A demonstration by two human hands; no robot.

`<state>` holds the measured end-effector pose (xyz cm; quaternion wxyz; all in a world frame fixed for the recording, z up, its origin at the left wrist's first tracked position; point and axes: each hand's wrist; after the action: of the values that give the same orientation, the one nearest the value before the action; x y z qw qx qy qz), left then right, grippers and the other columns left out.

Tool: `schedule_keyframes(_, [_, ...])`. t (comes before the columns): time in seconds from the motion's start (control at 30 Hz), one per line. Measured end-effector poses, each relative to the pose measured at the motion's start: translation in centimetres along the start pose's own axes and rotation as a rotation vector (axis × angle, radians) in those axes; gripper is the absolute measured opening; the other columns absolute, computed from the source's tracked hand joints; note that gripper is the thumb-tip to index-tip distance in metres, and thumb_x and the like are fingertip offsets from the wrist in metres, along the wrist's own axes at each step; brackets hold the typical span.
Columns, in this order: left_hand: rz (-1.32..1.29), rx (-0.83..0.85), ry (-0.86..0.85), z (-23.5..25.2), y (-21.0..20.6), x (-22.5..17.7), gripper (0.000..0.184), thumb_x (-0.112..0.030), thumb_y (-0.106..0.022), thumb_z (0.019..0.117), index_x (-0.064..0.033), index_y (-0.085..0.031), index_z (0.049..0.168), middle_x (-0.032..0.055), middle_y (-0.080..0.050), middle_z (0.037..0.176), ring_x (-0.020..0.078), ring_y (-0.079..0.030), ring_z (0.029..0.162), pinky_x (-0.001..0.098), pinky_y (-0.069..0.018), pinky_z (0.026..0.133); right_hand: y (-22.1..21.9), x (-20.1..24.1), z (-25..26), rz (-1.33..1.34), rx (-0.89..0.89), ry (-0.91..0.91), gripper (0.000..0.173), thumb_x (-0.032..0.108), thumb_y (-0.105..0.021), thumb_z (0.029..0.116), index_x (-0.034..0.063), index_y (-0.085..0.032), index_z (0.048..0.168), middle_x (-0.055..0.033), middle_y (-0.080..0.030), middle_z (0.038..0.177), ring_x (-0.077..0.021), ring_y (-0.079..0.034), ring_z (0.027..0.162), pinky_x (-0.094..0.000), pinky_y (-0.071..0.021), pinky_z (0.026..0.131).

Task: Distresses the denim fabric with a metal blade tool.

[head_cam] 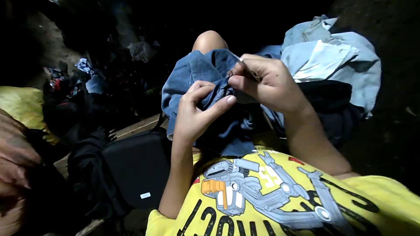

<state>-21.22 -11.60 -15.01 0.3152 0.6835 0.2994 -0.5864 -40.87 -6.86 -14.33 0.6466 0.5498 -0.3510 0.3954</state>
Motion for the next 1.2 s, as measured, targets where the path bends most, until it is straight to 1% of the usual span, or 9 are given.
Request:
schedule_keyframes(0.1, [0.202, -0.12, -0.059, -0.2, -0.6, -0.8, 0.02, -0.026, -0.076, 0.0897, -0.0057, -0.074, 0.093, -0.0027, -0.069, 0.096, -0.0019, -0.064, 0.085, 0.0153, -0.0528, 0.075, 0.2, 1.1, -0.8, -0.193, -0.058, 0.088, 0.016, 0.016, -0.067, 0.0934, 0.0004, -0.069, 0.088, -0.0054, -0.061, 0.086, -0.0024, -0.056, 0.076, -0.0128, -0.0454, 0.067])
schedule_keyframes(0.2, [0.542, -0.193, -0.184, -0.5, -1.1, -2.0, 0.018, -0.023, -0.075, 0.0899, -0.0066, -0.076, 0.098, 0.0035, -0.074, 0.095, 0.011, -0.066, 0.085, 0.0431, -0.0432, 0.087, 0.6, 2.2, -1.2, -0.392, -0.101, 0.15, 0.016, 0.016, -0.067, 0.0907, 0.0002, -0.069, 0.086, -0.0097, -0.063, 0.085, -0.0104, -0.06, 0.074, -0.0212, -0.0461, 0.061])
schedule_keyframes(0.23, [0.595, -0.196, -0.211, -0.5, -1.3, -2.3, 0.015, -0.02, -0.074, 0.089, -0.007, -0.075, 0.098, 0.0039, -0.074, 0.09, 0.0122, -0.067, 0.082, 0.0456, -0.0432, 0.088, 0.7, 2.5, -1.3, -0.417, -0.104, 0.154, 0.017, 0.016, -0.066, 0.0907, 0.0005, -0.069, 0.085, -0.01, -0.063, 0.084, -0.0114, -0.06, 0.073, -0.0222, -0.0454, 0.059])
schedule_keyframes(0.3, [0.581, -0.173, -0.211, -0.4, -1.5, -2.4, 0.012, -0.016, -0.07, 0.091, -0.0064, -0.072, 0.099, 0.0024, -0.072, 0.082, 0.0097, -0.066, 0.075, 0.0401, -0.0453, 0.083, 0.8, 2.5, -1.2, -0.406, -0.102, 0.135, 0.016, 0.016, -0.066, 0.0907, 0.001, -0.068, 0.085, -0.0093, -0.062, 0.083, -0.0107, -0.059, 0.072, -0.0216, -0.0448, 0.059])
schedule_keyframes(0.4, [0.267, -0.092, -0.069, 0.1, -1.7, -1.5, 0.012, -0.009, -0.06, 0.0944, -0.0048, -0.068, 0.101, -0.0033, -0.064, 0.077, -0.0041, -0.057, 0.065, 0.0144, -0.0481, 0.061, 0.8, 1.8, -1.0, -0.301, -0.108, 0.021, 0.014, 0.014, -0.064, 0.0933, 0.0029, -0.066, 0.085, -0.0038, -0.06, 0.079, -0.0019, -0.052, 0.068, -0.0141, -0.0404, 0.059])
schedule_keyframes(0.5, [-0.032, -0.117, 0.013, 0.6, -2.1, -0.9, 0.009, -0.004, -0.059, 0.0924, -0.0039, -0.067, 0.096, -0.006, -0.065, 0.08, -0.0069, -0.059, 0.071, 0.0114, -0.0496, 0.065, 1.1, 1.2, -1.6, -0.188, -0.059, -0.118, 0.032, 0.03, -0.059, 0.1016, 0.0065, -0.065, 0.122, -0.0001, -0.068, 0.093, -0.0001, -0.057, 0.071, -0.0174, -0.0483, 0.062])
schedule_keyframes(0.6, [-0.048, -0.164, 0.022, 0.5, -2.1, -0.8, 0.01, -0.004, -0.061, 0.0907, -0.0059, -0.069, 0.096, -0.0073, -0.067, 0.082, -0.0063, -0.062, 0.073, 0.0127, -0.0523, 0.067, 2.3, 1.2, -3.0, -0.156, 0.036, -0.164, 0.062, 0.051, -0.041, 0.1068, 0.0096, -0.042, 0.153, -0.0002, -0.063, 0.096, -0.0036, -0.055, 0.07, -0.0224, -0.0488, 0.059])
schedule_keyframes(0.87, [-0.048, -0.139, 0.012, 0.5, -2.0, -0.9, 0.015, -0.001, -0.059, 0.09, -0.0034, -0.07, 0.1, -0.0064, -0.069, 0.086, -0.0062, -0.063, 0.076, 0.0131, -0.0537, 0.07, 2.2, 1.1, -6.4, -0.305, 0.087, -0.107, 0.052, 0.041, -0.045, 0.1072, 0.0085, -0.05, 0.147, -0.0016, -0.07, 0.095, -0.0085, -0.064, 0.076, -0.0286, -0.0539, 0.063])
schedule_keyframes(1.2, [-0.04, -0.011, -0.066, 0.1, -1.5, -0.7, 0.028, -0.009, -0.068, 0.0885, 0.0011, -0.067, 0.115, -0.0022, -0.071, 0.096, -0.0039, -0.066, 0.084, 0.0139, -0.0562, 0.076, 0.6, 1.0, -6.3, -0.297, 0.012, -0.145, 0.052, 0.04, -0.046, 0.1072, 0.0101, -0.05, 0.149, -0.0049, -0.069, 0.097, -0.0125, -0.06, 0.069, -0.0318, -0.0495, 0.056])
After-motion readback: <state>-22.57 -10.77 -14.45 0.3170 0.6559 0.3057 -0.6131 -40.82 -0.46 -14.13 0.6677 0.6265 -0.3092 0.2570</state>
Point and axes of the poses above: each hand's wrist, its own z-axis towards the middle knuckle, its own y-axis out of the back of the hand, x = y × z
